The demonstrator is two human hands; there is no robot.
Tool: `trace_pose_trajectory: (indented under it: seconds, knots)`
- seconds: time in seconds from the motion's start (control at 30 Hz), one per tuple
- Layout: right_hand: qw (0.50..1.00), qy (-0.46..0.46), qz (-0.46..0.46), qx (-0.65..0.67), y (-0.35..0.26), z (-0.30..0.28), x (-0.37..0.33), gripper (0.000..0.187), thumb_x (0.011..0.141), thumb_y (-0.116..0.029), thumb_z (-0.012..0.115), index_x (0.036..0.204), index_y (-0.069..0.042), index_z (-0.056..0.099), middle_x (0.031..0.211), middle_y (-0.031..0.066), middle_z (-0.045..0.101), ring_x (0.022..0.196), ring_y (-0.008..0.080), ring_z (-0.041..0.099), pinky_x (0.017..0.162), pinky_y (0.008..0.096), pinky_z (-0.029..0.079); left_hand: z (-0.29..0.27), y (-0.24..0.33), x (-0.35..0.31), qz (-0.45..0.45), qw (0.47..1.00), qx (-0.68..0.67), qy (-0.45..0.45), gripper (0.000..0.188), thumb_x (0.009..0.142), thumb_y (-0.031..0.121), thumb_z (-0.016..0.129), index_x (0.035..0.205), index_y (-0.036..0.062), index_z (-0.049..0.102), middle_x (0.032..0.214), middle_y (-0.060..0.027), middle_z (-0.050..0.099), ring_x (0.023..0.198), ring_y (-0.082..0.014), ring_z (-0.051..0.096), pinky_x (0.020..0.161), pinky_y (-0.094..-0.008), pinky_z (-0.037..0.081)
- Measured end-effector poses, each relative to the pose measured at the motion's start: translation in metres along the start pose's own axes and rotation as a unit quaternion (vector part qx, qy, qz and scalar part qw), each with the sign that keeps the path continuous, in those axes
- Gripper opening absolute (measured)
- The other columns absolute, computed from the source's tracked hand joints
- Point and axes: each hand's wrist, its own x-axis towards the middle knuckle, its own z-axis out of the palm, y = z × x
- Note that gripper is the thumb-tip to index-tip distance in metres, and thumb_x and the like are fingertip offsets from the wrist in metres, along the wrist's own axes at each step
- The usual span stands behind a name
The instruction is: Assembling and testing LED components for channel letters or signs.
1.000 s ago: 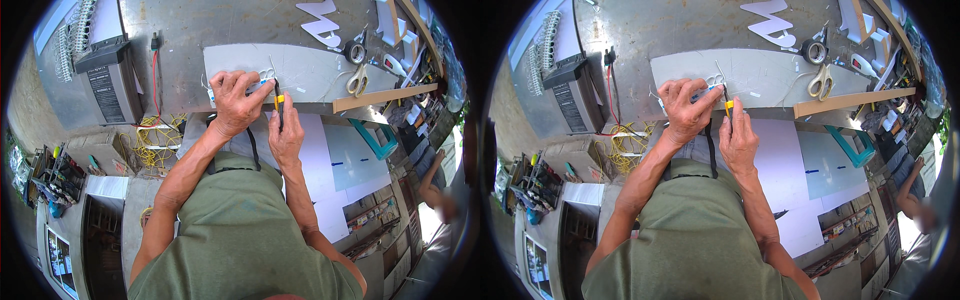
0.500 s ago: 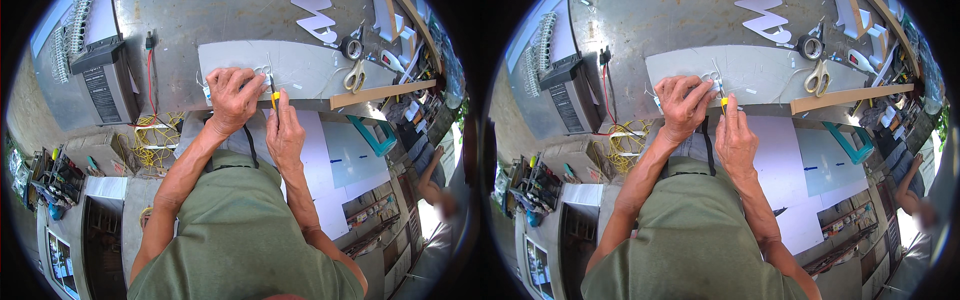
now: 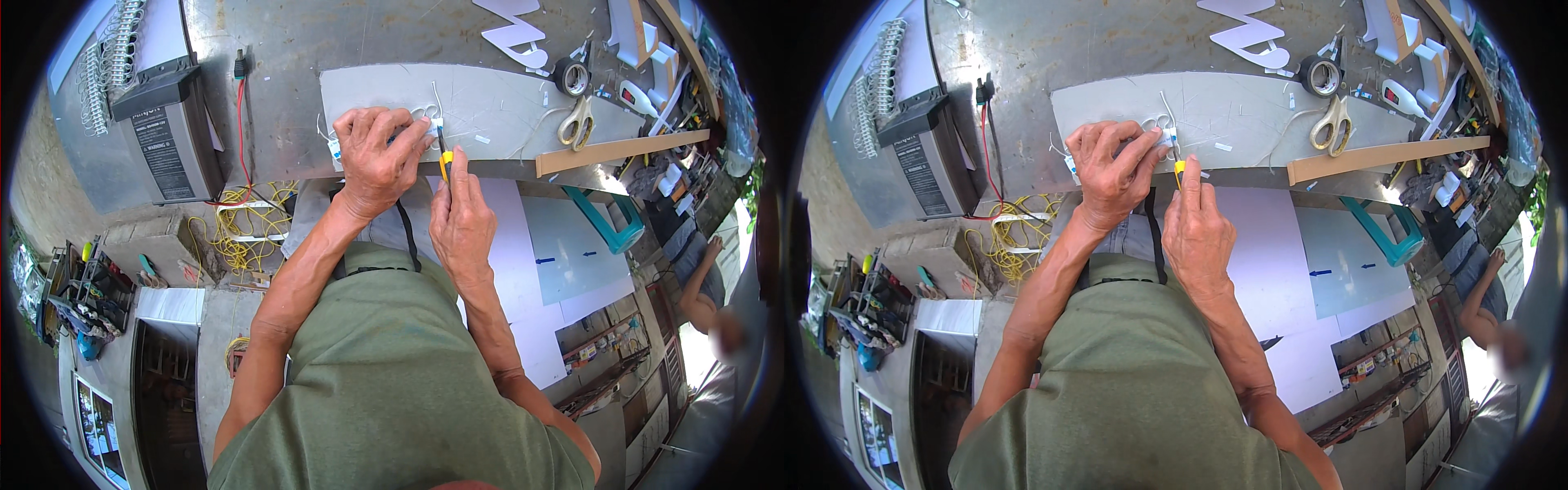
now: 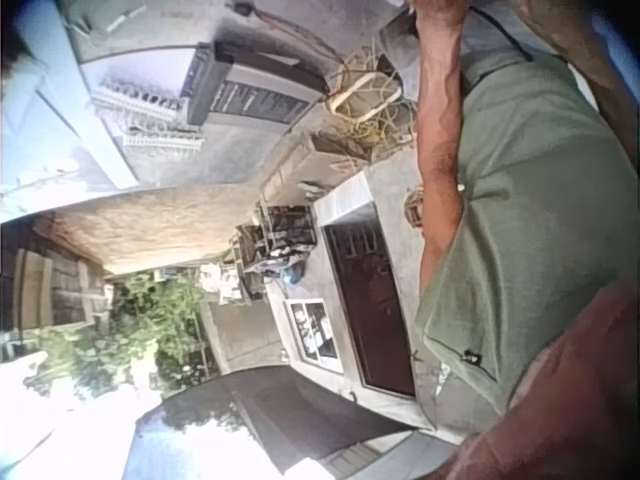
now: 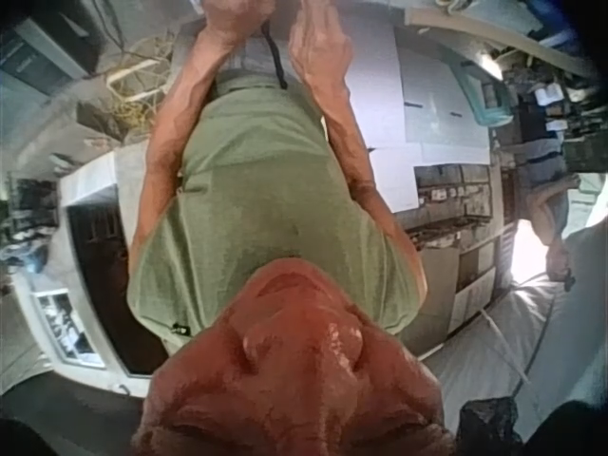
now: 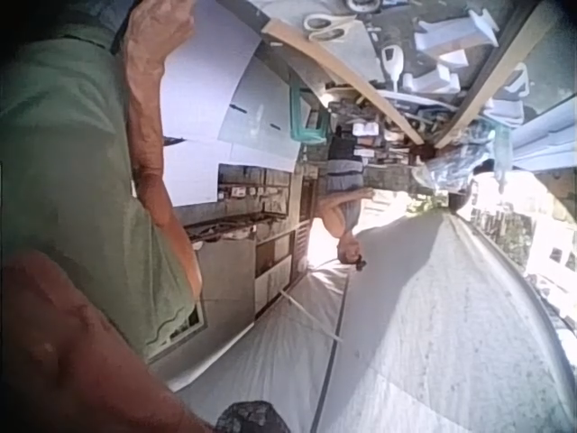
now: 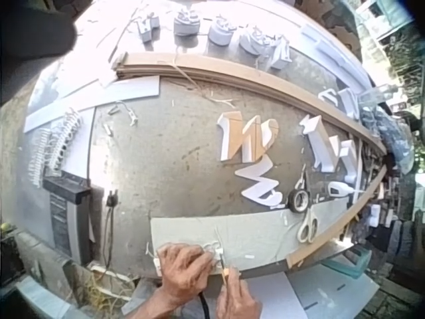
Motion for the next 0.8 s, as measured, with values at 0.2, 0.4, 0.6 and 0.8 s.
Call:
trace_pose_trajectory:
  seconds: [0.2,0.4,0.6,0.8]
  knots:
    - [1.0,0.001,0.005,0.023,0.001,-0.006,-0.005,0.059,0.091,-0.002,0.066,0.148,0.001,0.049,0.09,0.0148,0.064,0.063,0.0305,0.067,0.052,0.0405,0.052,-0.001,-0.004,-0.002,0.0,1.0,-0.011,-0.003,0.034,0.073,0.015,0.085,0.105,0.0122,0.074,0.101,0.0007,0.063,0.096,-0.0207,0.058,0.091,-0.0413,0.034]
    - [0.998,0.017,0.008,0.067,0.001,-0.013,-0.001,0.059,0.093,-0.002,0.065,0.149,-0.002,0.048,0.092,0.0157,0.066,0.067,0.0311,0.068,0.055,0.0417,0.053,-0.006,-0.004,0.001,0.008,1.0,-0.019,-0.015,0.033,0.074,0.011,0.083,0.105,0.0113,0.073,0.102,0.0006,0.062,0.096,-0.0208,0.058,0.091,-0.0412,0.035]
    - [0.996,0.019,-0.007,0.084,0.004,-0.002,0.007,0.059,0.094,-0.003,0.064,0.15,-0.003,0.047,0.093,0.0169,0.066,0.069,0.0316,0.068,0.057,0.0423,0.054,-0.005,-0.005,0.0,0.015,1.0,-0.017,-0.014,0.033,0.074,0.011,0.082,0.106,0.0108,0.073,0.102,0.0008,0.062,0.097,-0.0203,0.059,0.092,-0.0412,0.035]
    - [0.996,0.016,-0.008,0.09,0.004,-0.001,0.007,0.059,0.094,-0.003,0.064,0.15,-0.003,0.047,0.095,0.017,0.067,0.071,0.0316,0.069,0.058,0.0421,0.054,-0.005,-0.003,0.0,0.016,1.0,-0.017,-0.013,0.034,0.074,0.011,0.083,0.106,0.0101,0.073,0.102,0.0005,0.062,0.096,-0.02,0.059,0.092,-0.0412,0.035]
